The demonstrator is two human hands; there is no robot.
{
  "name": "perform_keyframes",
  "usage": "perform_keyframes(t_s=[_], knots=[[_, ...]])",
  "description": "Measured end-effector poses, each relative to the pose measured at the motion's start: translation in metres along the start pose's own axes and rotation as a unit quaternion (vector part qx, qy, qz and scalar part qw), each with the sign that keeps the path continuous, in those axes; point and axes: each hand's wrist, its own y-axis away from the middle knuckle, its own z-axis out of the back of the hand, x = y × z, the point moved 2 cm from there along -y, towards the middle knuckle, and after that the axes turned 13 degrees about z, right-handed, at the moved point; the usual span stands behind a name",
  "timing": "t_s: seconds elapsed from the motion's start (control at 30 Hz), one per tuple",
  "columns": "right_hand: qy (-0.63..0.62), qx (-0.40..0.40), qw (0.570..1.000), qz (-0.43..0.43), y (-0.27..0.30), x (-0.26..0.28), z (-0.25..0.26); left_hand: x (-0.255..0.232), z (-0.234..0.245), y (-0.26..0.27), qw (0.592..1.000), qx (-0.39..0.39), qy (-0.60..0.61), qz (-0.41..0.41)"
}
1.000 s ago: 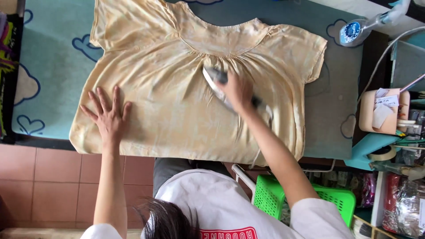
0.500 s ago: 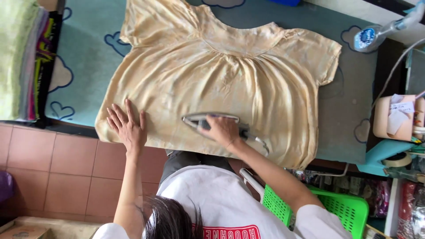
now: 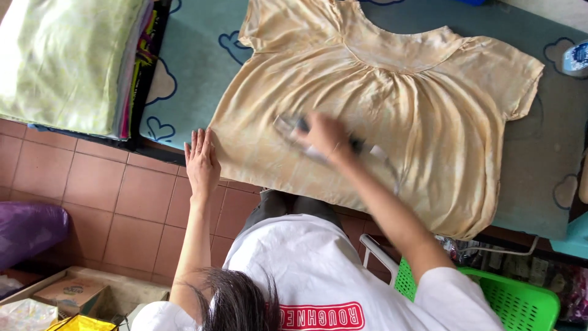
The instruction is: The person irons a yellow garment thoroughly on an ironing board and then folds it into a neat rectangle using a clipboard as a folding template.
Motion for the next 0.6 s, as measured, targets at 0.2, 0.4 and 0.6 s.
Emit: perform_keyframes(t_s=[0.2, 0.4, 0.6], knots=[[0.044, 0.047, 0.998, 0.009, 0.047, 0.066, -0.068, -0.001, -0.014, 0.001, 0.992, -0.048, -0.121, 0.004], [-0.002, -0.048, 0.984, -0.169, 0.093, -0.031, -0.033, -0.125, -0.045, 0.013, 0.986, 0.009, 0.002, -0.165], [0.017, -0.202, 0.885, -0.420, 0.195, -0.170, 0.014, -0.238, -0.108, 0.068, 0.944, 0.107, 0.089, -0.299]])
